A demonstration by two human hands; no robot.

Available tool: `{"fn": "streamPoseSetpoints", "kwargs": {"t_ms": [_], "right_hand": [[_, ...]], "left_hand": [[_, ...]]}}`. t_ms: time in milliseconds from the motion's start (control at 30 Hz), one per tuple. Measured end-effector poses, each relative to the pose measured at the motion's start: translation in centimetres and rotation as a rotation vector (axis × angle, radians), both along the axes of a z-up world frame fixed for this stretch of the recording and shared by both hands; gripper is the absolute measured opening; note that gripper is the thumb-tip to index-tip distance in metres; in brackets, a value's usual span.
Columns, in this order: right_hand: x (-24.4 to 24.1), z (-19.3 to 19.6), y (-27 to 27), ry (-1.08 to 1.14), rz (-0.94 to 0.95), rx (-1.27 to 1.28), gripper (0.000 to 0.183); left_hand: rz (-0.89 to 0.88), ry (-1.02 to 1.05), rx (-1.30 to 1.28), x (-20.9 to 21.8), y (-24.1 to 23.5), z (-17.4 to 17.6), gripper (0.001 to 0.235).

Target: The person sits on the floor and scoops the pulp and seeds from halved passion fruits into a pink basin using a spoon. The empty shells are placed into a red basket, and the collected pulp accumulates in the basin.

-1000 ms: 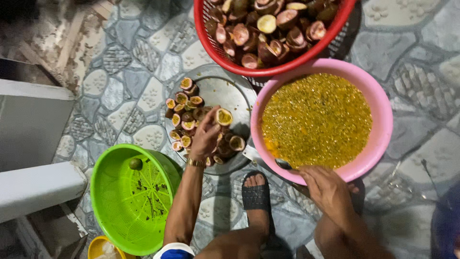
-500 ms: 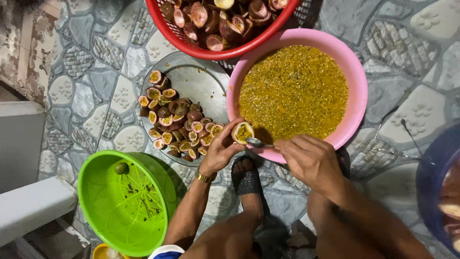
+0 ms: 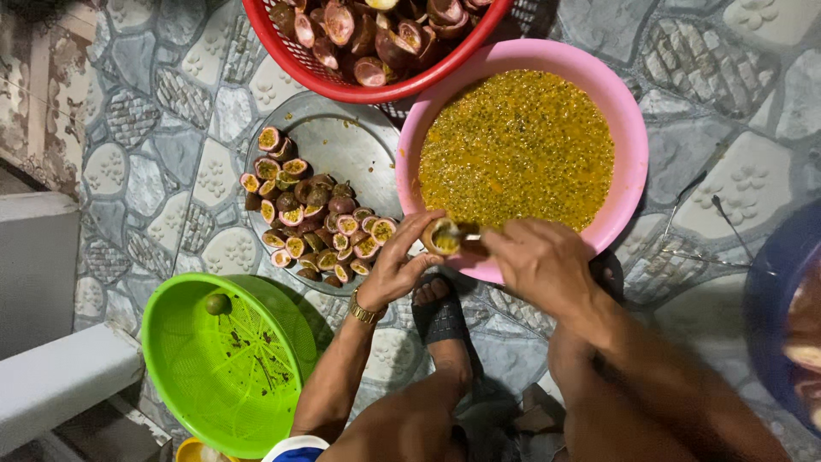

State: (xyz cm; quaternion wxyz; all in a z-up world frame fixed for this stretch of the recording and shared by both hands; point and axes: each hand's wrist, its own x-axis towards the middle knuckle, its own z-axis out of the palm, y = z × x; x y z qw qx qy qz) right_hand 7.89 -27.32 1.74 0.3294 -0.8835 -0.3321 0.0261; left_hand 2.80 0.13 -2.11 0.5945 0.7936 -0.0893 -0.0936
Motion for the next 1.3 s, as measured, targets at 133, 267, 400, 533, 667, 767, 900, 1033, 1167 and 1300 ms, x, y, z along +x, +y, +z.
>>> {"fn": "streamPoseSetpoints", "kwargs": {"t_ms": [133, 267, 400, 533, 667, 767, 900, 1033, 1167, 1300], "right_hand": [[0.1, 0.2, -0.3, -0.043, -0.064, -0.053, 0.023], [-0.8, 0.6, 0.2, 0.067, -0.062, 0.003, 0.024], [0.5, 0.4, -0.7, 0.095, -0.091, 0.003, 0.019], [0.0, 2.7, 0.0, 0.187, -0.131, -0.024, 0.017], [-0.1, 1.5, 0.1, 0.183, -0.136, 0.020, 0.015], [-0.4, 1.1, -0.6, 0.181, -0.156, -0.035, 0.015], [-0.7, 2.3, -0.1, 0.180, -0.162, -0.038, 0.016], [-0.1, 1.5, 0.0, 0.245, -0.169, 0.014, 0.011], [-1.4, 0.7, -0.4, 0.251, -0.230, -0.131, 0.012], [0.0, 2.0, 0.6, 0.469, -0.167, 0.078, 0.012]], "left_hand": [[0.021, -0.047, 0.076, 1.7, -1.1, 4.0, 0.060], [0.002, -0.072, 0.090, 1.5, -1.7, 3.3, 0.062], [0.017, -0.052, 0.076, 1.6, -1.4, 3.2, 0.060], [0.045, -0.072, 0.100, 1.0, -1.6, 3.0, 0.060], [0.045, -0.071, 0.072, 1.3, -2.2, 3.2, 0.060], [0.056, -0.076, 0.098, 1.5, -1.7, 3.0, 0.060], [0.066, -0.072, 0.098, 1.0, -1.9, 2.7, 0.061], [0.069, -0.111, 0.110, 1.7, -2.1, 3.5, 0.058], [0.074, -0.145, 0.131, 1.3, -1.9, 2.7, 0.059], [0.039, -0.176, 0.123, 1.6, -2.6, 3.3, 0.060]]}}
